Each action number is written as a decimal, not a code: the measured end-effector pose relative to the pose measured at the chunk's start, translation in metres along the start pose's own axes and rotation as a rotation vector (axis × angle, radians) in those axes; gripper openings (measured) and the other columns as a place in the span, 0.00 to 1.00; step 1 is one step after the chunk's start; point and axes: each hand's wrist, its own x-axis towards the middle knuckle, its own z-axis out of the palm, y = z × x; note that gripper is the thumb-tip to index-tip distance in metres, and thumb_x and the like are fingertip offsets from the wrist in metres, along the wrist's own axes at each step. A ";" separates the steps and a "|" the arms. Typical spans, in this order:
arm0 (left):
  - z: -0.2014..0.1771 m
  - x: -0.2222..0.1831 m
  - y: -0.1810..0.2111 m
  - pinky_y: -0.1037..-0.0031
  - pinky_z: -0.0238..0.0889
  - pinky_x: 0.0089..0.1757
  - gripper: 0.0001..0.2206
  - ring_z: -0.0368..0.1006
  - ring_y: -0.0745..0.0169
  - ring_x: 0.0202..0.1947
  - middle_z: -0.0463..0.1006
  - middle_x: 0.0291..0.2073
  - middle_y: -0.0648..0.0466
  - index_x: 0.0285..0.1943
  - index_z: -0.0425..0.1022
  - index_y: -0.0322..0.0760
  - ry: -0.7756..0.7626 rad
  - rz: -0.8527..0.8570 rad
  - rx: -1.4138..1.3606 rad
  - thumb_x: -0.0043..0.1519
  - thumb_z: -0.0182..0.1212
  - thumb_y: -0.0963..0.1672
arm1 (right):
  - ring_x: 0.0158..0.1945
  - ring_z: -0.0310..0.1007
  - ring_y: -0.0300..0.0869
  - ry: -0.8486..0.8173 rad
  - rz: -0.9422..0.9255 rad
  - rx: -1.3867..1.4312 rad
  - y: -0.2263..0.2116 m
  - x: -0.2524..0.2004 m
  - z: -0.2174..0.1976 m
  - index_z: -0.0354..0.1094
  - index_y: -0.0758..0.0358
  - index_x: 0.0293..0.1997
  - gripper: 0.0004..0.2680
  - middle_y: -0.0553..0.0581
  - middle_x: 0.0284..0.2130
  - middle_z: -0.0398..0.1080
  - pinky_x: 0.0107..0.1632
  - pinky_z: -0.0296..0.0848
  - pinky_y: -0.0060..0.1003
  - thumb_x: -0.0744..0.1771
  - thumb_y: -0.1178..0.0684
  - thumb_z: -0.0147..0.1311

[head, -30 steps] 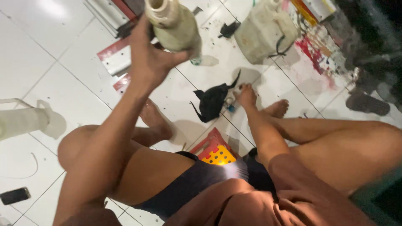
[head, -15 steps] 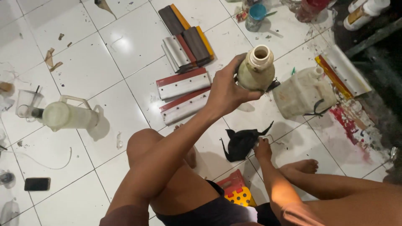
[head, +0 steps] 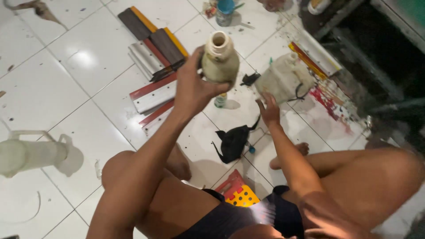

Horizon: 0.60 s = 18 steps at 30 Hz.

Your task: The person pours liquid into a bottle and cleans ink off a screen printing squeegee with a cloth.

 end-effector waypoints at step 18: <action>-0.010 0.003 0.012 0.70 0.67 0.45 0.31 0.71 0.60 0.48 0.78 0.48 0.54 0.58 0.73 0.36 -0.054 -0.065 0.176 0.41 0.72 0.42 | 0.49 0.78 0.48 0.190 0.237 0.100 -0.012 0.188 -0.096 0.70 0.54 0.51 0.16 0.55 0.45 0.78 0.50 0.72 0.44 0.62 0.54 0.72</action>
